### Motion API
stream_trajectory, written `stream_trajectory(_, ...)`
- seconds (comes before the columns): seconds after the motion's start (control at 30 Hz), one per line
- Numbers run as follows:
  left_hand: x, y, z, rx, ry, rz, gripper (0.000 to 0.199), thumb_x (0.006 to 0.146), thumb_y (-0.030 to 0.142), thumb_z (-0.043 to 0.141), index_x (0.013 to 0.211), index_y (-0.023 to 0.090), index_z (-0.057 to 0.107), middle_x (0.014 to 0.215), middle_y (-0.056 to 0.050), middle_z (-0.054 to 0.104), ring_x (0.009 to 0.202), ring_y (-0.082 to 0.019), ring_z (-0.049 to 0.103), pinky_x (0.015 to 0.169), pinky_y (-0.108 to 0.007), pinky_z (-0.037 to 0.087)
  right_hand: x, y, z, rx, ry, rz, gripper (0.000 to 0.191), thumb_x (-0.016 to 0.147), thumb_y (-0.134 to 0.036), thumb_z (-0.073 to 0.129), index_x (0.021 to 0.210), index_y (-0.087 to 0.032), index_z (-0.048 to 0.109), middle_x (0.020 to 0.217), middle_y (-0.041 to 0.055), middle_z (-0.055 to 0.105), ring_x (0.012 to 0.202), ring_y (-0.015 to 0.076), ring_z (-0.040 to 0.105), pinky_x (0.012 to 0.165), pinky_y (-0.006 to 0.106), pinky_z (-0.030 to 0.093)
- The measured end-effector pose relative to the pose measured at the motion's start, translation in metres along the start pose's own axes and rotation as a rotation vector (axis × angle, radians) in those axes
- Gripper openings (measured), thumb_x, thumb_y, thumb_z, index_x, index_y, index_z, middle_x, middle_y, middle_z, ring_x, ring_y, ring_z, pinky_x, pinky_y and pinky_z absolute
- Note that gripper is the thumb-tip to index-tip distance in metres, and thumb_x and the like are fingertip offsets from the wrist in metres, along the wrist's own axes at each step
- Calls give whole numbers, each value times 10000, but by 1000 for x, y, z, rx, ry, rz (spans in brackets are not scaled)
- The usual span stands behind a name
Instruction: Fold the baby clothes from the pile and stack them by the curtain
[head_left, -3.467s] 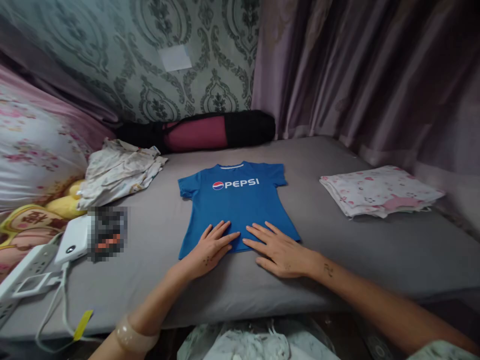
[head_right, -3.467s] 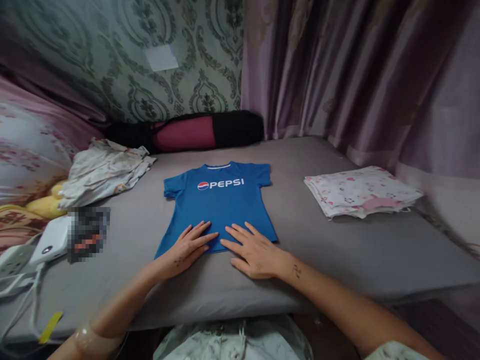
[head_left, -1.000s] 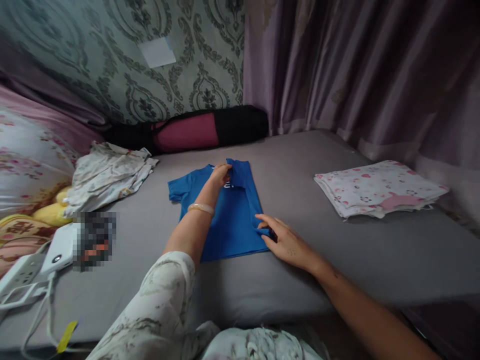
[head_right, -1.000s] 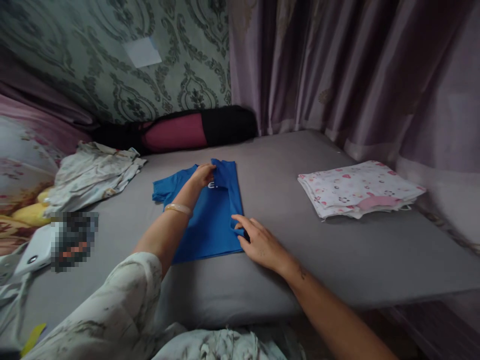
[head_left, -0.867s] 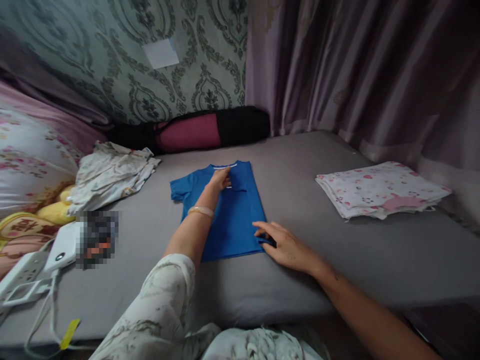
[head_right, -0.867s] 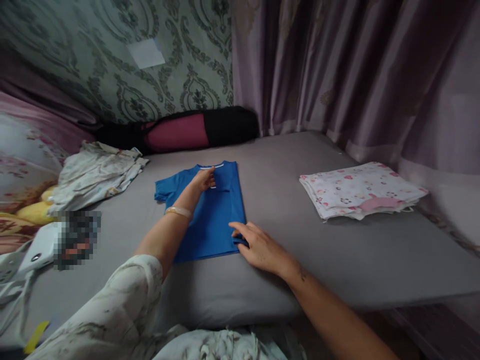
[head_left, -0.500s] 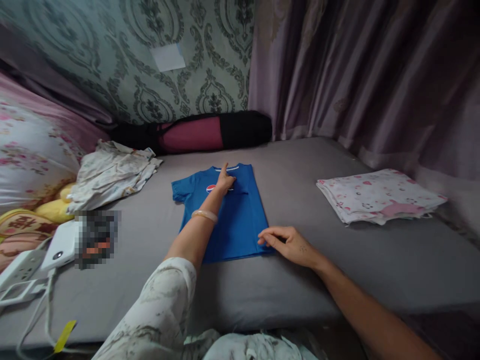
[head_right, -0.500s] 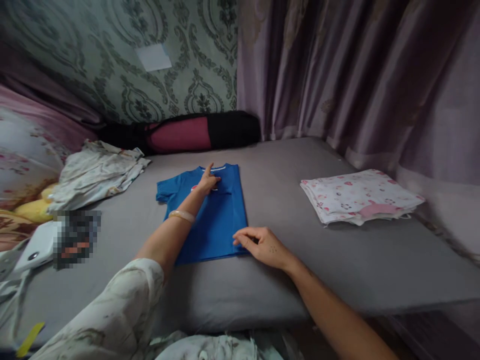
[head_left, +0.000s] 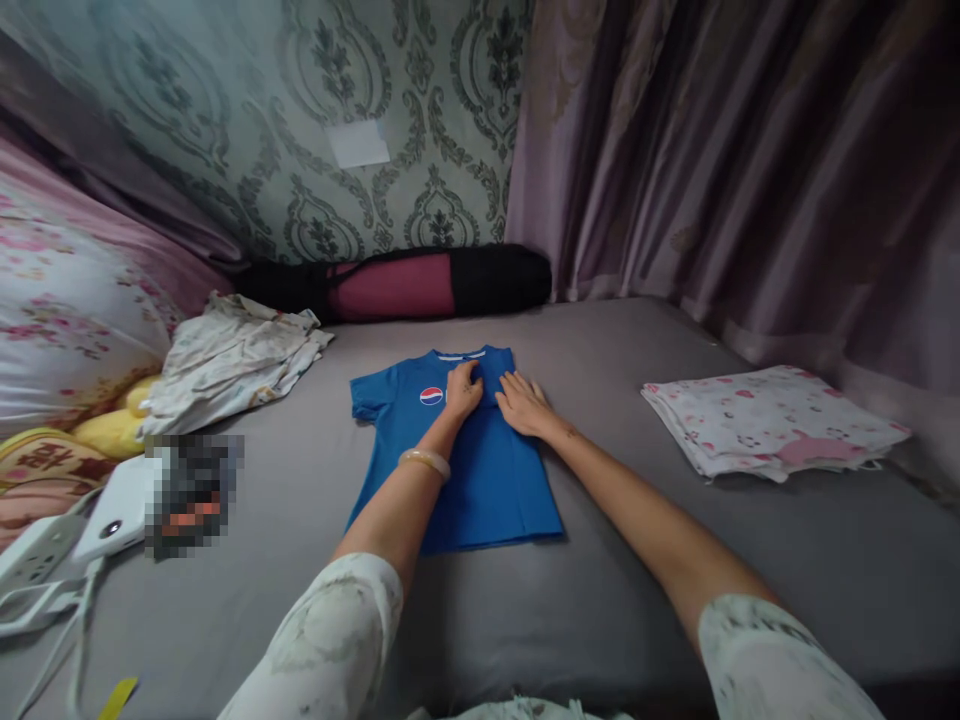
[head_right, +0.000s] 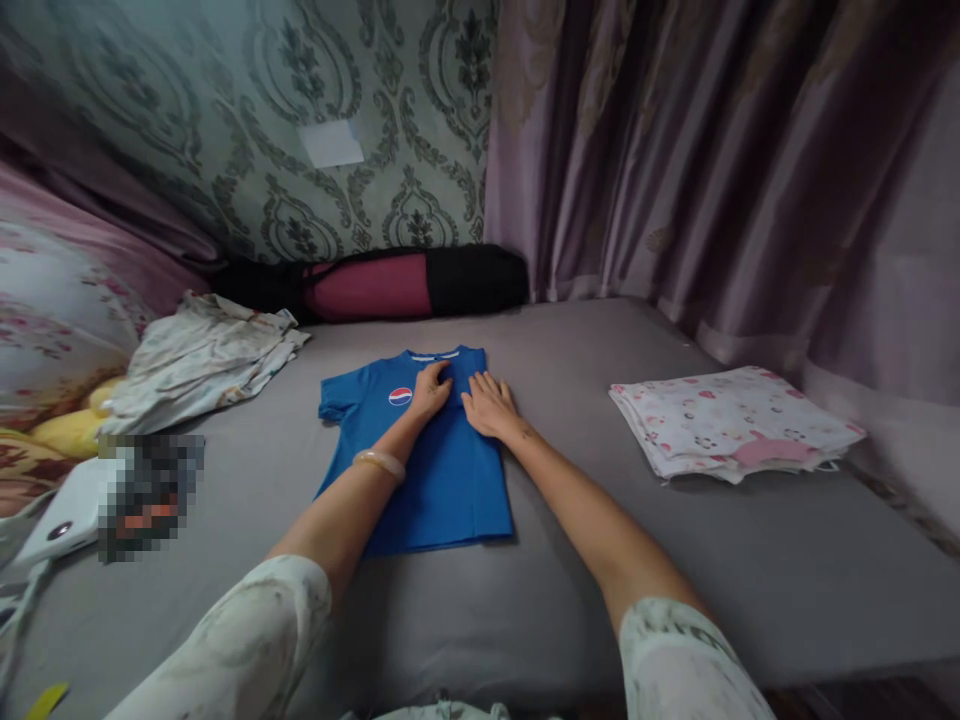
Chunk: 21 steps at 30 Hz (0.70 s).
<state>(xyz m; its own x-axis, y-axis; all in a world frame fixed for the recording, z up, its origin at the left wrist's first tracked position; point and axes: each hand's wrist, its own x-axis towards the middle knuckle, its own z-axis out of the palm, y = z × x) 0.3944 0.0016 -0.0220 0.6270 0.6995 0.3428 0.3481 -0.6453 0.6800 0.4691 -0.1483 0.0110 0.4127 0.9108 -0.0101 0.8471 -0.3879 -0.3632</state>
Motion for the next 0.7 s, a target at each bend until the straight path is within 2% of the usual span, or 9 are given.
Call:
stream_trajectory(0.17, 1, -7, 8, 80, 21, 41, 464, 763, 100, 551, 1226, 130, 577, 1225, -148, 620, 1179, -275, 547, 1042, -433, 400, 41, -1, 5, -46, -13, 99, 648, 994, -431, 143, 1494, -40, 274, 1578, 141, 204, 1463, 254, 128, 1166, 478, 97)
stream_trajectory(0.37, -1, -12, 16, 109, 73, 39, 467, 771, 130, 534, 1236, 153, 560, 1220, -142, 611, 1167, -287, 543, 1019, -458, 418, 77, 3, 4, -85, 13, 155, 636, 994, -426, 143, 1493, -55, 279, 1572, 152, 225, 1454, 261, 161, 1159, 488, 100)
stream_trajectory(0.57, -3, -8, 15, 134, 85, 36, 448, 767, 129, 516, 1209, 113, 582, 1219, -166, 606, 1163, -289, 540, 1032, -443, 414, 89, 2, 12, -140, 142, 157, 610, 983, -379, 188, 1478, -40, 293, 1556, 162, 270, 1441, 264, 190, 1154, 478, 118)
stream_trajectory(0.7, -3, -5, 13, 125, 77, 29, 469, 754, 118, 514, 1218, 109, 577, 1247, -169, 595, 1186, -293, 530, 1044, -447, 407, 87, 2, 12, -144, 107, 164, 603, 980, -370, 192, 1486, -54, 284, 1561, 156, 258, 1445, 263, 182, 1153, 490, 125)
